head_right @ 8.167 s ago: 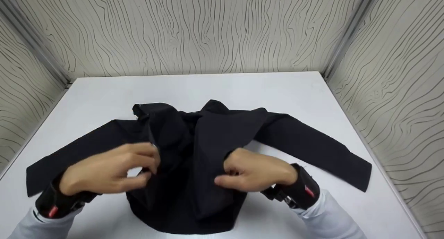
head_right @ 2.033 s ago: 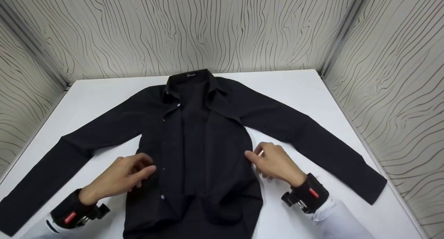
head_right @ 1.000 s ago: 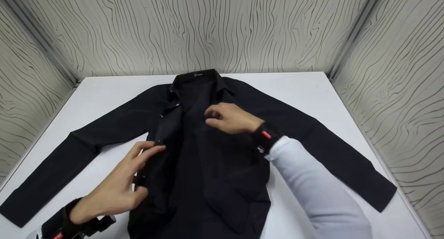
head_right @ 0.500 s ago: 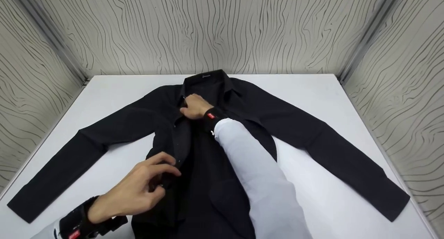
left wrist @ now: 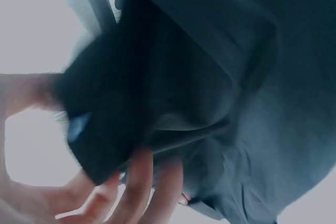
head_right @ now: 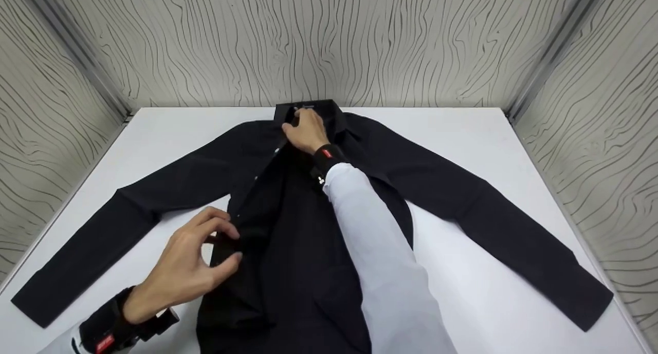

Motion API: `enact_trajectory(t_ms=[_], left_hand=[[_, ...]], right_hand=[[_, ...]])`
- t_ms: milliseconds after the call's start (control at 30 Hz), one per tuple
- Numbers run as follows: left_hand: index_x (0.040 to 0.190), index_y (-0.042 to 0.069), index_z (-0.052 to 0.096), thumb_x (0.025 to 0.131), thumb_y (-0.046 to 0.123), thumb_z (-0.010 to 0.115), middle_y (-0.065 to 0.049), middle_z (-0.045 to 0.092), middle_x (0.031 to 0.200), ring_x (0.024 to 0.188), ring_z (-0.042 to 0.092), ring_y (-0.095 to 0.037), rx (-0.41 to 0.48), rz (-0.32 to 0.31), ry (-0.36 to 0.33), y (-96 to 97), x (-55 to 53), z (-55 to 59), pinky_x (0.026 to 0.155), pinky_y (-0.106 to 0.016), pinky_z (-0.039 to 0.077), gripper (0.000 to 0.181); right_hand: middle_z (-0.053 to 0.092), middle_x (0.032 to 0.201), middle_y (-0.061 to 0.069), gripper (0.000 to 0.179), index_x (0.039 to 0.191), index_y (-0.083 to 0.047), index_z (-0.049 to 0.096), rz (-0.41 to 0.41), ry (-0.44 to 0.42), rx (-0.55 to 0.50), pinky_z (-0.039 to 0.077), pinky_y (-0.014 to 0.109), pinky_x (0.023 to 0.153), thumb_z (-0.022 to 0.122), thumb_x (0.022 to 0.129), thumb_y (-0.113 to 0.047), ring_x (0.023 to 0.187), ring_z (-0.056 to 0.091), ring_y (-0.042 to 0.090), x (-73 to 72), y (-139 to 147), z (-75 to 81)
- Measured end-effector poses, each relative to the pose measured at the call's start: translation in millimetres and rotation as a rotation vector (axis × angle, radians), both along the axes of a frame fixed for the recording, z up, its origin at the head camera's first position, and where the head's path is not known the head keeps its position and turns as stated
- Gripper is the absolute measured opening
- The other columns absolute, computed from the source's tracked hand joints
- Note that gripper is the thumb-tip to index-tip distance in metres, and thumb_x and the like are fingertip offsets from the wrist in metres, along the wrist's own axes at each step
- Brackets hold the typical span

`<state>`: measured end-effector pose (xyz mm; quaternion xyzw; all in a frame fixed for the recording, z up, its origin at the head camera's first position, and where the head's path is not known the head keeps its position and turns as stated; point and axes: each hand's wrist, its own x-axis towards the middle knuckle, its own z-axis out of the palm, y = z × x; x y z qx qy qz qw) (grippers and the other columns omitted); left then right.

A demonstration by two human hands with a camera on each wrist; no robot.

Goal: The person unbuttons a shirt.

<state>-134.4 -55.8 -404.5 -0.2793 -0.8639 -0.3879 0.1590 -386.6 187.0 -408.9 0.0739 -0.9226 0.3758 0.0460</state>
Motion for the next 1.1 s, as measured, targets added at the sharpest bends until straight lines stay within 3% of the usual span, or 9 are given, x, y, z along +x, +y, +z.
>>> enact_trajectory(t_ms=[133, 233, 300, 433, 633, 767, 900, 1000, 1100], left_hand=[[0.087, 0.015, 0.067, 0.073, 0.007, 0.08, 0.005, 0.058, 0.102, 0.085, 0.058, -0.009, 0.024, 0.079, 0.043, -8.8, -10.8, -0.3, 0.072, -0.03, 0.051, 0.02], [0.098, 0.013, 0.068, 0.065, -0.004, 0.069, 0.003, 0.056, 0.113, 0.091, 0.058, -0.011, -0.045, 0.038, -0.01, -15.0, -8.5, 2.8, 0.074, -0.03, 0.051, 0.037], [0.11, 0.012, 0.066, 0.059, -0.005, 0.062, 0.002, 0.053, 0.122, 0.1, 0.058, -0.014, -0.099, -0.032, -0.053, -15.9, -1.6, 6.5, 0.079, -0.031, 0.051, 0.053], [0.128, 0.013, 0.059, 0.055, -0.004, 0.057, 0.0, 0.045, 0.134, 0.112, 0.055, -0.016, -0.145, -0.225, -0.091, -6.0, 15.4, 14.1, 0.09, -0.032, 0.051, 0.075], [0.151, 0.017, 0.045, 0.072, 0.004, 0.065, 0.004, 0.042, 0.143, 0.095, 0.058, 0.0, -0.21, -0.541, -0.239, 18.2, 22.0, 4.9, 0.078, -0.014, 0.05, 0.083], [0.138, 0.023, 0.053, 0.083, 0.029, 0.079, 0.007, 0.052, 0.125, 0.087, 0.058, -0.004, -0.358, -0.456, -0.276, 13.6, 16.3, -9.3, 0.075, -0.02, 0.05, 0.062], [0.097, 0.023, 0.062, 0.067, 0.063, 0.089, 0.011, 0.049, 0.095, 0.079, 0.051, -0.007, -0.599, -0.354, -0.238, -3.2, 16.4, -17.9, 0.071, -0.027, 0.049, 0.057], [0.082, 0.026, 0.061, 0.052, 0.072, 0.09, 0.013, 0.046, 0.088, 0.076, 0.046, -0.009, -0.763, -0.373, -0.211, -11.0, 20.3, -21.3, 0.066, -0.026, 0.046, 0.062], [0.076, 0.029, 0.061, 0.055, 0.061, 0.094, 0.014, 0.047, 0.088, 0.076, 0.043, -0.01, -0.837, -0.417, -0.191, -13.6, 20.6, -22.9, 0.064, -0.027, 0.041, 0.051]], right_hand=[[0.056, 0.143, 0.017, 0.052, 0.137, 0.0, 0.059, -0.041, 0.003, -0.061, 0.044, 0.031, 0.104, 0.069, 0.095, -0.027, 0.12, 0.062, 0.029, -3.5, 7, 0.0], [0.056, 0.141, 0.018, 0.053, 0.14, -0.001, 0.056, -0.044, -0.026, -0.085, 0.057, 0.03, 0.078, 0.071, 0.092, -0.018, 0.086, 0.073, 0.028, -5.4, 10, -3.2], [0.055, 0.141, 0.018, 0.056, 0.142, -0.001, 0.055, -0.035, -0.041, -0.074, 0.057, 0.029, 0.071, 0.071, 0.089, -0.012, 0.078, 0.073, 0.028, -6.2, 12, -5.2], [0.052, 0.145, 0.02, 0.059, 0.142, 0.001, 0.055, 0.004, -0.013, -0.01, 0.044, 0.033, 0.103, 0.066, 0.083, -0.003, 0.122, 0.059, 0.029, -7.4, 14, -5.6], [0.047, 0.148, 0.024, 0.067, 0.145, 0.007, 0.048, 0.075, -0.003, 0.102, 0.028, 0.038, 0.118, 0.058, 0.079, 0.002, 0.141, 0.04, 0.034, -6.8, 18, -7.0], [0.042, 0.151, 0.024, 0.07, 0.15, 0.002, 0.043, 0.12, -0.13, 0.12, 0.049, 0.037, 0.101, 0.062, 0.083, 0.003, 0.117, 0.06, 0.034, -4.8, 24, -11.8], [0.047, 0.143, 0.022, 0.059, 0.143, -0.002, 0.055, 0.204, -0.257, 0.057, 0.057, 0.029, 0.059, 0.068, 0.086, 0.004, 0.07, 0.064, 0.023, -3.1, 28, -16.1], [0.06, 0.123, 0.021, 0.04, 0.124, 0.0, 0.069, 0.241, -0.254, 0.057, 0.054, 0.026, 0.057, 0.071, 0.084, 0.004, 0.066, 0.061, 0.018, -2.5, 29, -18.1], [0.065, 0.111, 0.018, 0.033, 0.113, 0.0, 0.074, 0.217, -0.194, 0.089, 0.053, 0.03, 0.075, 0.071, 0.08, 0.002, 0.083, 0.062, 0.022, -2.9, 29, -19.8]])
